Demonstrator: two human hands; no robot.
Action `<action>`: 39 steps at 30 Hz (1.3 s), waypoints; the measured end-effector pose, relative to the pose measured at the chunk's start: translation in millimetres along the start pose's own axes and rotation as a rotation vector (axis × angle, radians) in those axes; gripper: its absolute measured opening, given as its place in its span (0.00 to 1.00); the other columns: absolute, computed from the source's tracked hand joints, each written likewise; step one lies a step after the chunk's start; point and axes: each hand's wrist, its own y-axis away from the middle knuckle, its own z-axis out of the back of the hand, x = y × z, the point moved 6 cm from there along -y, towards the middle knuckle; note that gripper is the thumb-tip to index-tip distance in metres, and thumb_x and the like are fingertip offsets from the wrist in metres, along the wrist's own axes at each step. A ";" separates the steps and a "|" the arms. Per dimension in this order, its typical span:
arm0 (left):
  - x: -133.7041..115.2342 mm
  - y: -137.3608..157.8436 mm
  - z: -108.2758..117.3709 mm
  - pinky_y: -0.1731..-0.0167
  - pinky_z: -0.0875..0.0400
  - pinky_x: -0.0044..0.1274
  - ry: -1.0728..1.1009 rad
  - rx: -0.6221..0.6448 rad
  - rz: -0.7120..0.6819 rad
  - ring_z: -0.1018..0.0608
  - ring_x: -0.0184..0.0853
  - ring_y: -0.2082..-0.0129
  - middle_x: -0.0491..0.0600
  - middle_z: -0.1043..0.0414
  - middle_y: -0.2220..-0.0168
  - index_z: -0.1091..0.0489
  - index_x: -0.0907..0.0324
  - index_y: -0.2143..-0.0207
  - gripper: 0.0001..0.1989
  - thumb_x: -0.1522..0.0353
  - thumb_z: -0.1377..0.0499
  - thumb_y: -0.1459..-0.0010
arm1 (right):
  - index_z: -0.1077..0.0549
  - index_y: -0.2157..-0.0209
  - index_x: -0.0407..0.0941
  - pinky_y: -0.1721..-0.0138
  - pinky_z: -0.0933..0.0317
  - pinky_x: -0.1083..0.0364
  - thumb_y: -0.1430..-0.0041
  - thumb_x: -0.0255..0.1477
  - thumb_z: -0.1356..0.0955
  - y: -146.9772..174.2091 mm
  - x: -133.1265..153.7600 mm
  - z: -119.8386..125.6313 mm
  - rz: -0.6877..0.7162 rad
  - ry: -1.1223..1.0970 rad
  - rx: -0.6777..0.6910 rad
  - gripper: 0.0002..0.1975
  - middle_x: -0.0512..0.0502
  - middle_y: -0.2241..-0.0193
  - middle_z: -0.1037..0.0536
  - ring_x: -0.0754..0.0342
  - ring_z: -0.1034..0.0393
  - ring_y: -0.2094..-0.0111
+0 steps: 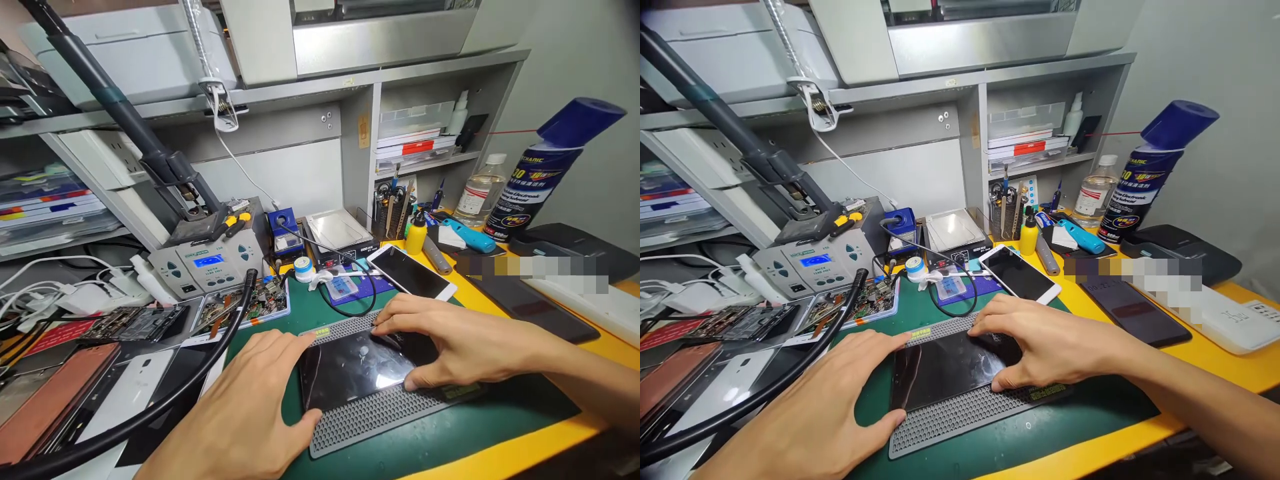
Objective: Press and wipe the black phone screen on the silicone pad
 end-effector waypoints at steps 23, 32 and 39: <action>11.5 4.3 20.9 0.47 0.23 0.34 0.058 -0.231 -0.006 0.19 0.44 0.50 0.47 0.21 0.49 0.32 0.47 0.41 0.36 0.67 0.35 0.56 | 0.27 0.45 0.44 0.44 0.34 0.50 0.53 0.26 0.26 29.7 40.9 16.0 0.259 -0.054 -0.318 0.31 0.39 0.46 0.27 0.47 0.28 0.47; 13.0 11.2 28.5 0.41 0.31 0.37 0.424 -0.152 0.051 0.23 0.43 0.45 0.47 0.24 0.48 0.34 0.46 0.39 0.33 0.64 0.37 0.49 | 0.21 0.53 0.46 0.61 0.29 0.53 0.34 0.24 0.34 54.0 69.0 21.4 0.342 0.452 -0.625 0.11 0.39 0.59 0.19 0.51 0.24 0.61; 29.3 2.9 27.4 0.40 0.33 0.36 0.828 -0.294 -0.007 0.27 0.44 0.42 0.53 0.32 0.40 0.38 0.48 0.37 0.30 0.50 0.43 0.38 | 0.20 0.62 0.43 0.73 0.31 0.56 0.32 0.35 0.34 48.3 22.3 81.2 -0.024 0.047 -0.960 0.13 0.44 0.71 0.18 0.53 0.24 0.74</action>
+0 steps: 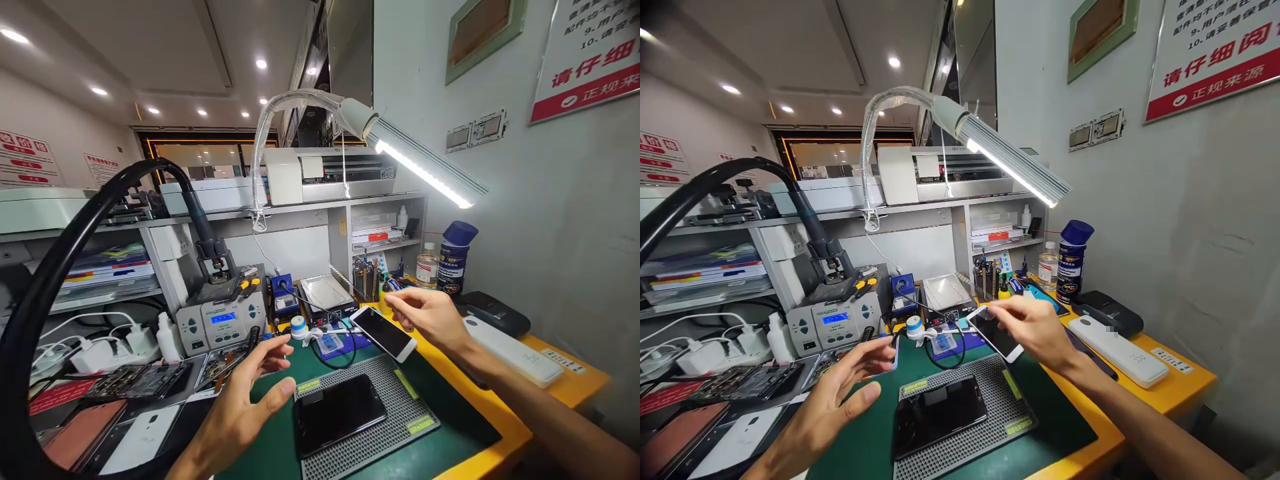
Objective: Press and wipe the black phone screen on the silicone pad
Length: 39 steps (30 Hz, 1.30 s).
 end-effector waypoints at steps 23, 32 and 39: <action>-17.9 -3.8 -2.7 0.50 0.26 0.35 -0.253 -0.125 -0.165 0.23 0.40 0.53 0.51 0.28 0.50 0.31 0.50 0.45 0.19 0.58 0.41 0.38 | 0.28 0.47 0.43 0.53 0.29 0.45 0.32 0.35 0.31 -90.0 -106.3 -94.8 -0.508 0.552 0.198 0.16 0.41 0.49 0.25 0.47 0.26 0.53; -20.2 -2.6 -3.6 0.51 0.25 0.34 -0.280 -0.137 -0.179 0.23 0.40 0.53 0.51 0.27 0.50 0.30 0.51 0.46 0.19 0.58 0.41 0.38 | 0.27 0.49 0.43 0.54 0.28 0.46 0.32 0.36 0.32 -88.6 -100.8 -87.9 -0.423 0.446 0.038 0.15 0.42 0.51 0.23 0.49 0.25 0.55; -4.9 -6.3 23.0 0.55 0.25 0.33 -0.157 -0.469 -0.077 0.21 0.40 0.59 0.51 0.23 0.57 0.26 0.56 0.51 0.20 0.56 0.38 0.41 | 0.21 0.62 0.41 0.62 0.29 0.52 0.32 0.40 0.36 -83.2 -40.8 -39.4 -0.216 0.213 -0.135 0.18 0.43 0.68 0.16 0.51 0.22 0.70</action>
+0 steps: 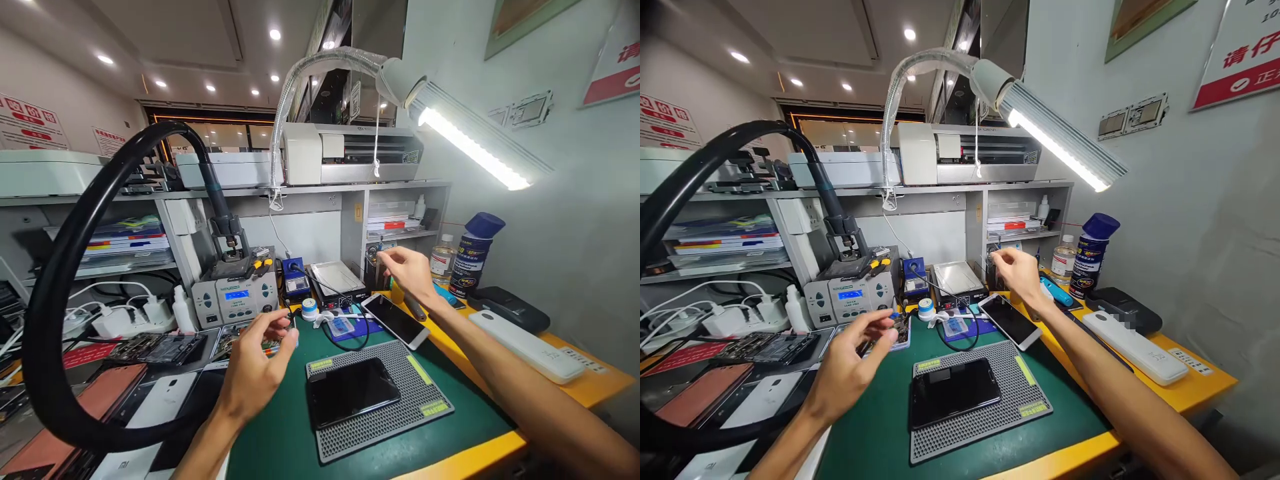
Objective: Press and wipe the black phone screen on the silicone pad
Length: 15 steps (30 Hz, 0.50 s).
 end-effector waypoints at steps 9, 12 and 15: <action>9.9 -7.0 87.6 0.65 0.27 0.25 0.253 -0.806 0.008 0.23 0.31 0.72 0.43 0.28 0.72 0.24 0.61 0.59 0.13 0.66 0.37 0.48 | 0.19 0.53 0.51 0.67 0.27 0.54 0.33 0.30 0.33 117.9 38.6 8.9 0.632 -0.154 0.403 0.12 0.44 0.63 0.15 0.51 0.20 0.67; 4.5 -3.4 100.4 0.67 0.29 0.24 0.219 -0.919 -0.056 0.25 0.29 0.74 0.42 0.29 0.72 0.25 0.61 0.60 0.12 0.68 0.38 0.48 | 0.20 0.51 0.51 0.68 0.29 0.56 0.30 0.27 0.36 128.5 40.6 -11.0 0.725 -0.038 0.436 0.14 0.43 0.62 0.16 0.52 0.21 0.68; 1.4 -2.7 106.1 0.69 0.30 0.23 0.178 -0.931 -0.074 0.26 0.28 0.73 0.43 0.29 0.72 0.25 0.61 0.61 0.11 0.68 0.38 0.49 | 0.21 0.49 0.49 0.66 0.28 0.55 0.30 0.25 0.38 129.8 52.6 -30.5 0.857 0.071 0.427 0.16 0.42 0.58 0.16 0.51 0.20 0.66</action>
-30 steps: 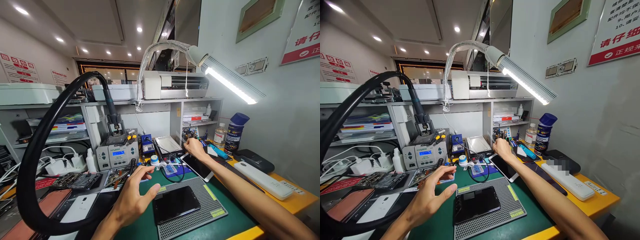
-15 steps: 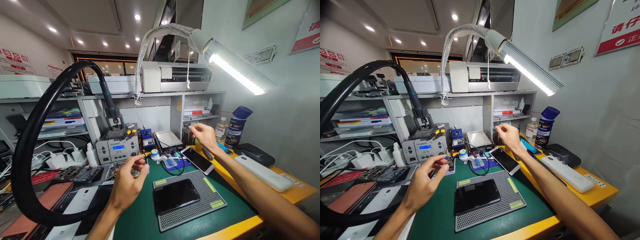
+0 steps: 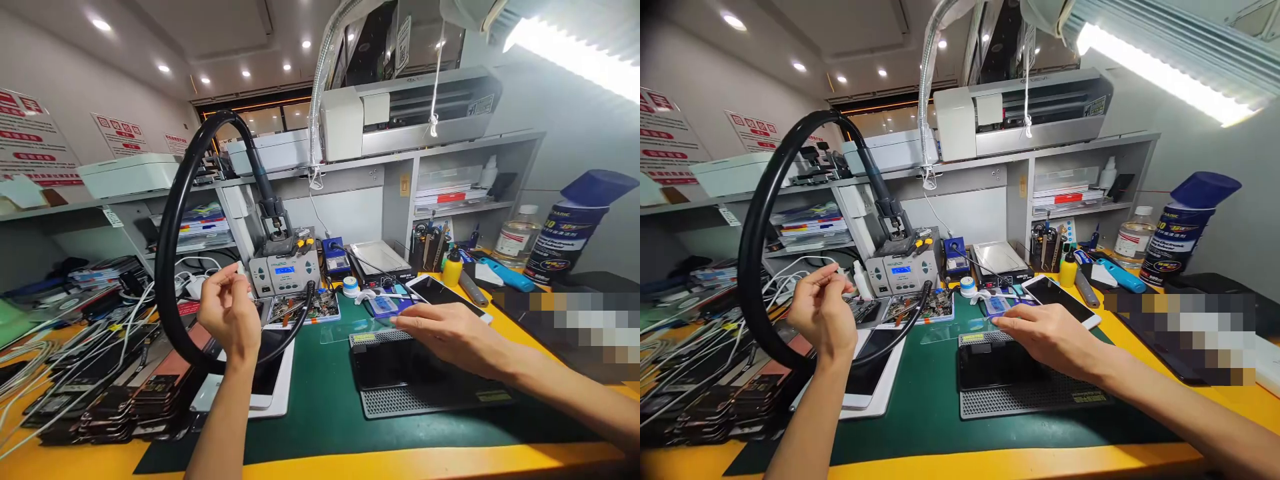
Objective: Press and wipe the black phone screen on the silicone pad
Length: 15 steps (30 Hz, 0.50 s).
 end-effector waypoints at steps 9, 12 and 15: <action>-1.6 -5.2 3.5 0.65 0.27 0.25 -0.121 0.057 -0.088 0.23 0.31 0.70 0.45 0.27 0.70 0.25 0.61 0.60 0.10 0.67 0.42 0.43 | 0.24 0.46 0.48 0.68 0.31 0.56 0.32 0.23 0.37 -26.5 2.1 -33.3 0.107 0.113 0.069 0.18 0.41 0.55 0.17 0.52 0.20 0.67; -4.0 2.1 -2.2 0.64 0.27 0.25 -0.178 0.127 -0.140 0.22 0.33 0.69 0.46 0.25 0.69 0.25 0.60 0.61 0.10 0.67 0.42 0.42 | 0.23 0.47 0.47 0.70 0.32 0.56 0.32 0.23 0.38 -32.2 5.8 -35.0 0.128 0.105 0.079 0.18 0.40 0.57 0.17 0.52 0.20 0.69; -7.7 13.4 -9.9 0.62 0.28 0.26 -0.225 0.208 -0.211 0.23 0.33 0.67 0.47 0.24 0.68 0.24 0.59 0.61 0.09 0.66 0.41 0.42 | 0.22 0.47 0.46 0.70 0.32 0.57 0.31 0.24 0.38 -36.8 9.5 -33.8 0.156 0.078 0.081 0.17 0.41 0.60 0.16 0.52 0.20 0.68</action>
